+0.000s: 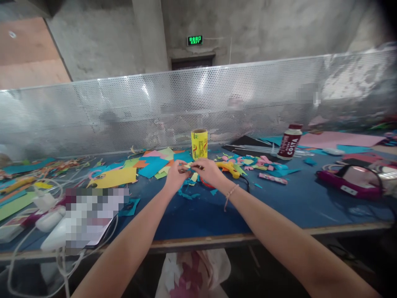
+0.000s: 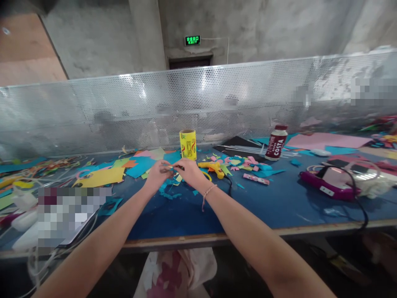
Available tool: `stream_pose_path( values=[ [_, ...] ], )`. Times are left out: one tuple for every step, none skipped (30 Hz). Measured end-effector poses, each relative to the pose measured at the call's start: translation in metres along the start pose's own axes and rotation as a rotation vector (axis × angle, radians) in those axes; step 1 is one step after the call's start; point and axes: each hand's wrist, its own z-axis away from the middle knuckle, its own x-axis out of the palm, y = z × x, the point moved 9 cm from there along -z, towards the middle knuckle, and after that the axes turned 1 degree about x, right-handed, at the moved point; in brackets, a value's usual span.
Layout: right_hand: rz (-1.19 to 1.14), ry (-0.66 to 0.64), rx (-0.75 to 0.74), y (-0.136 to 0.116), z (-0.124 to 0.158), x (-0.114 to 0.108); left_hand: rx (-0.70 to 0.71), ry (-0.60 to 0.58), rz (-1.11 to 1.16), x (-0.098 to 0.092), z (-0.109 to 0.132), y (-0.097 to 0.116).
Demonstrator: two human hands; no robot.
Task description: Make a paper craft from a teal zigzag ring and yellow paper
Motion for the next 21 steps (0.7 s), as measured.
stream_pose_path(
  values=[
    [0.025, -0.021, -0.012, -0.001, 0.000, 0.001, 0.002, 0.001, -0.020, 0.000, 0.000, -0.001],
    [0.053, -0.038, -0.024, -0.002, 0.000, 0.002, 0.004, 0.001, -0.034, 0.000, 0.000, -0.002],
    [0.085, -0.052, -0.038, -0.003, -0.001, 0.003, 0.003, 0.000, -0.037, 0.000, -0.001, -0.004],
    [0.124, -0.065, -0.055, -0.005, -0.001, 0.004, -0.002, 0.001, -0.030, 0.000, -0.001, -0.005],
    [0.168, -0.077, -0.074, -0.007, 0.000, 0.006, -0.014, 0.004, -0.013, 0.001, -0.001, -0.007],
    [0.219, -0.090, -0.097, -0.009, 0.000, 0.007, -0.031, 0.009, 0.013, 0.001, -0.001, -0.009],
    [0.275, -0.109, -0.123, -0.012, 0.001, 0.010, -0.051, 0.014, 0.045, 0.001, 0.000, -0.011],
    [0.333, -0.135, -0.148, -0.015, 0.002, 0.013, -0.073, 0.022, 0.077, 0.002, 0.000, -0.013],
    [0.390, -0.163, -0.171, -0.018, 0.003, 0.016, -0.094, 0.031, 0.108, 0.002, 0.001, -0.014],
    [0.442, -0.191, -0.188, -0.020, 0.005, 0.019, -0.116, 0.042, 0.138, 0.002, 0.002, -0.014],
    [0.489, -0.218, -0.199, -0.021, 0.006, 0.022, -0.139, 0.053, 0.170, 0.002, 0.003, -0.015],
    [0.529, -0.238, -0.204, -0.022, 0.007, 0.024, -0.161, 0.064, 0.202, 0.002, 0.004, -0.015],
    [0.563, -0.251, -0.208, -0.022, 0.008, 0.026, -0.181, 0.075, 0.232, 0.002, 0.005, -0.016],
    [0.589, -0.259, -0.214, -0.023, 0.009, 0.027, -0.200, 0.084, 0.260, 0.002, 0.006, -0.016],
    [0.611, -0.264, -0.222, -0.023, 0.009, 0.028, -0.215, 0.092, 0.286, 0.002, 0.007, -0.017],
    [0.630, -0.271, -0.232, -0.024, 0.010, 0.029, -0.226, 0.100, 0.309, 0.002, 0.008, -0.017],
    [0.646, -0.279, -0.243, -0.024, 0.010, 0.030, -0.235, 0.104, 0.329, 0.002, 0.008, -0.018],
    [0.660, -0.287, -0.254, -0.024, 0.010, 0.031, -0.242, 0.106, 0.346, 0.002, 0.009, -0.018],
    [0.673, -0.294, -0.264, -0.025, 0.011, 0.032, -0.250, 0.107, 0.362, 0.002, 0.009, -0.019],
    [0.685, -0.297, -0.272, -0.026, 0.011, 0.033, -0.257, 0.109, 0.378, 0.002, 0.009, -0.019],
    [0.697, -0.297, -0.279, -0.027, 0.011, 0.033, -0.265, 0.111, 0.391, 0.002, 0.010, -0.020]
  ],
)
